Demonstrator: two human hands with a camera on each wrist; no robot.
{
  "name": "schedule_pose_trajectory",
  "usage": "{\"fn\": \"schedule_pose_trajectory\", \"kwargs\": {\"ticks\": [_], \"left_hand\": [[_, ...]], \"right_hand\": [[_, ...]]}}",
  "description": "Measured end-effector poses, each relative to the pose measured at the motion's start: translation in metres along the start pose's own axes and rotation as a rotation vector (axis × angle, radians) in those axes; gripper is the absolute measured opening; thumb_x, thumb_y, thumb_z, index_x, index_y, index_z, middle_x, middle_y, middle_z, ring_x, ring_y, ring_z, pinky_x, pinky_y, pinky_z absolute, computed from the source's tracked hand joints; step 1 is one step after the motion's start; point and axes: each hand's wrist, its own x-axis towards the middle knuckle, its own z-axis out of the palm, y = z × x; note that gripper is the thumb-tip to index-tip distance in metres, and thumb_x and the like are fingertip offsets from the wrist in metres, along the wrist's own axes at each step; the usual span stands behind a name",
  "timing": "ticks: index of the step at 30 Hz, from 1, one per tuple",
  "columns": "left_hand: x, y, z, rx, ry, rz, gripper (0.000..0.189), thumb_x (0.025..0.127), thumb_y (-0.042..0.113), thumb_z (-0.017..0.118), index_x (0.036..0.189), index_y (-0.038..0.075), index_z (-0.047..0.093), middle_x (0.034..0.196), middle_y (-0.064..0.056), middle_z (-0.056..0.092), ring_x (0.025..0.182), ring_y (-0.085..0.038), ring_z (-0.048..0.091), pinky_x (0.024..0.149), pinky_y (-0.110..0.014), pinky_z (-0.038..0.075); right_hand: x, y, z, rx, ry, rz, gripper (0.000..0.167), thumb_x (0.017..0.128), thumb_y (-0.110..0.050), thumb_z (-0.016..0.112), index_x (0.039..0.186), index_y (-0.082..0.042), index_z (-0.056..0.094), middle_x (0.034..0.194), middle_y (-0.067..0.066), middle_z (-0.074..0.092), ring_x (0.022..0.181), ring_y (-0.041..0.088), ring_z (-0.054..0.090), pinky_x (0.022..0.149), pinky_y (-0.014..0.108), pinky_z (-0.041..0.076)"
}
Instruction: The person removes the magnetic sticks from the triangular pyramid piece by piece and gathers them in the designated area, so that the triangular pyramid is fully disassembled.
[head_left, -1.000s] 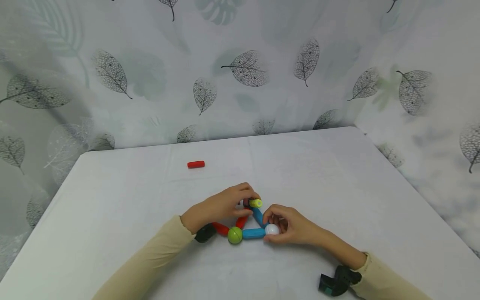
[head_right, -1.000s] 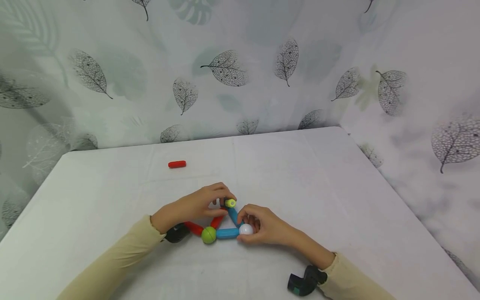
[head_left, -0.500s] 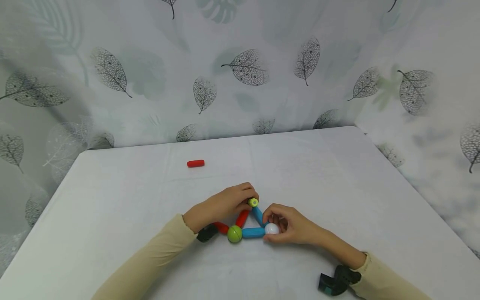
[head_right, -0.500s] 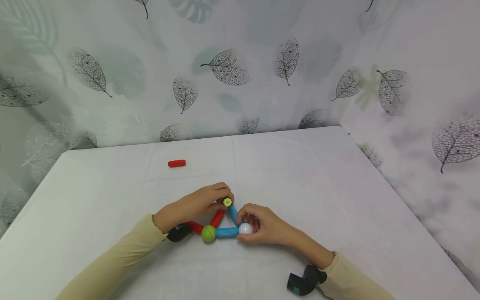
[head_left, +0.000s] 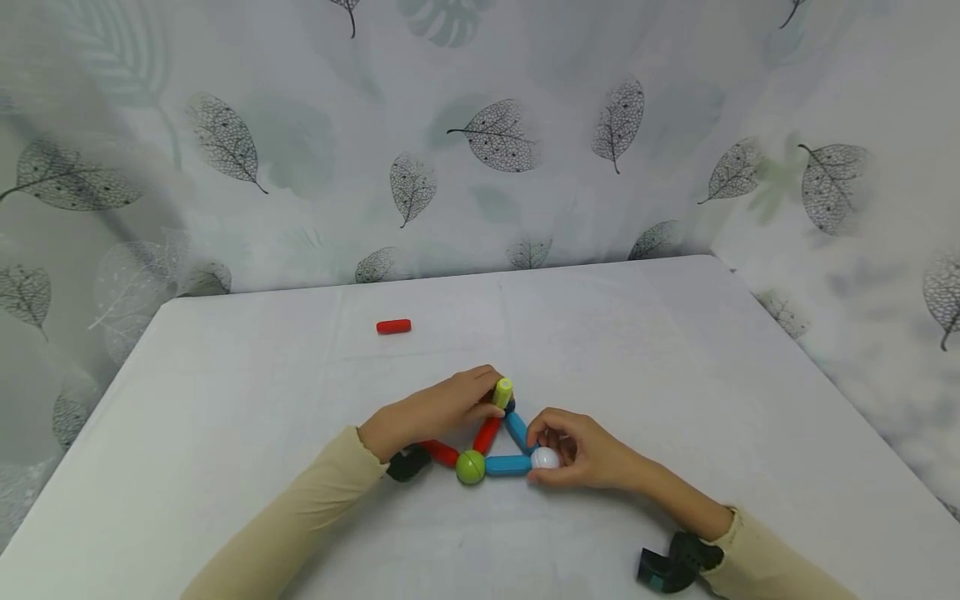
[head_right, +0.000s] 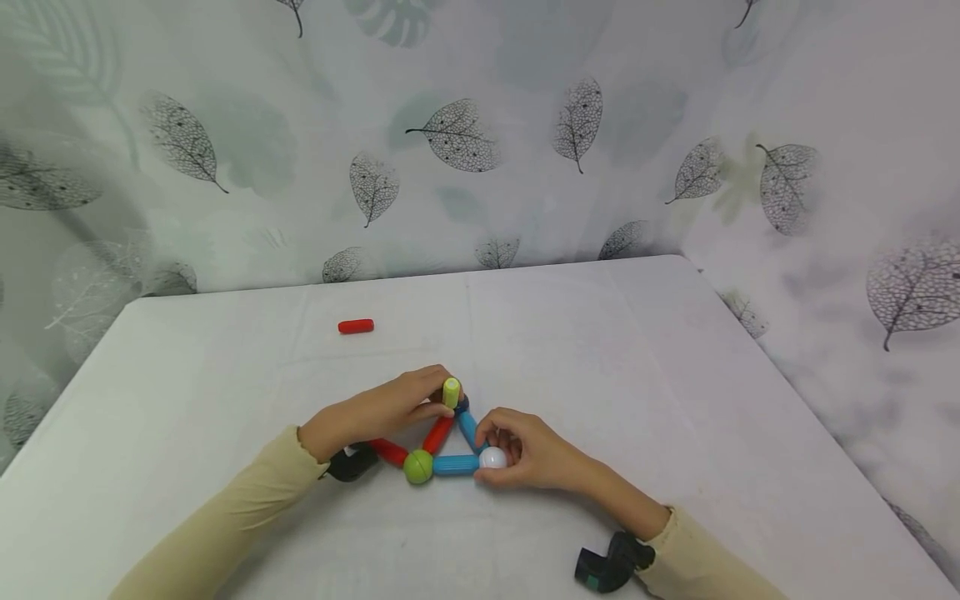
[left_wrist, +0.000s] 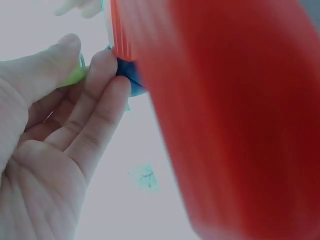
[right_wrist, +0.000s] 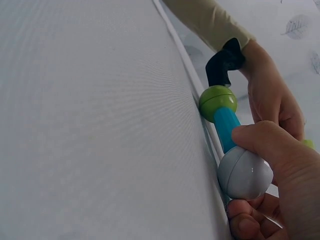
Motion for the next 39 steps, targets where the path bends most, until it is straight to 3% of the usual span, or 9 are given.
{"fn": "schedule_pose_trajectory", "kwargs": {"ticks": [12, 20, 25, 31, 39], "left_hand": [[-0.011, -0.006, -0.007, -0.138, 0.013, 0.03, 0.028, 0.09, 0.016, 0.07, 0.112, 0.002, 0.061, 0.1, -0.004, 0.063, 0.094, -0.013, 0.063, 0.086, -0.021, 0.052], [-0.025, -0.024, -0.013, -0.154, 0.105, 0.011, 0.031, 0.09, 0.014, 0.071, 0.119, 0.003, 0.064, 0.101, -0.002, 0.061, 0.089, -0.011, 0.06, 0.082, -0.022, 0.053], [-0.036, -0.036, -0.023, -0.126, 0.183, -0.036, 0.033, 0.09, 0.012, 0.07, 0.121, 0.003, 0.065, 0.099, -0.002, 0.061, 0.086, -0.012, 0.06, 0.078, -0.025, 0.053], [-0.045, -0.049, -0.034, -0.096, 0.28, -0.103, 0.037, 0.088, 0.01, 0.072, 0.122, 0.003, 0.06, 0.101, -0.004, 0.063, 0.087, -0.016, 0.063, 0.082, -0.03, 0.055], [-0.054, -0.07, -0.037, -0.141, 0.362, -0.225, 0.031, 0.086, 0.008, 0.073, 0.11, 0.003, 0.055, 0.106, -0.01, 0.063, 0.091, -0.022, 0.067, 0.083, -0.036, 0.056]], "right_hand": [[-0.001, -0.003, 0.0, 0.006, 0.003, 0.027, 0.033, 0.078, -0.012, 0.082, 0.103, -0.01, 0.06, 0.085, 0.005, 0.057, 0.064, 0.019, 0.05, 0.05, 0.019, 0.041], [-0.001, -0.003, -0.001, 0.003, 0.005, 0.052, 0.032, 0.079, -0.015, 0.082, 0.102, -0.012, 0.06, 0.085, 0.003, 0.057, 0.066, 0.017, 0.051, 0.05, 0.018, 0.042], [0.0, -0.002, 0.0, 0.011, 0.007, 0.04, 0.033, 0.078, -0.013, 0.082, 0.103, -0.011, 0.06, 0.085, 0.005, 0.056, 0.066, 0.017, 0.05, 0.05, 0.018, 0.041], [-0.001, -0.001, 0.0, 0.015, 0.006, 0.024, 0.034, 0.078, -0.012, 0.082, 0.103, -0.01, 0.06, 0.085, 0.005, 0.056, 0.065, 0.019, 0.05, 0.05, 0.018, 0.041], [0.0, -0.001, 0.0, 0.02, 0.006, 0.017, 0.034, 0.078, -0.011, 0.082, 0.103, -0.01, 0.06, 0.086, 0.006, 0.056, 0.065, 0.02, 0.05, 0.05, 0.018, 0.041]]}}
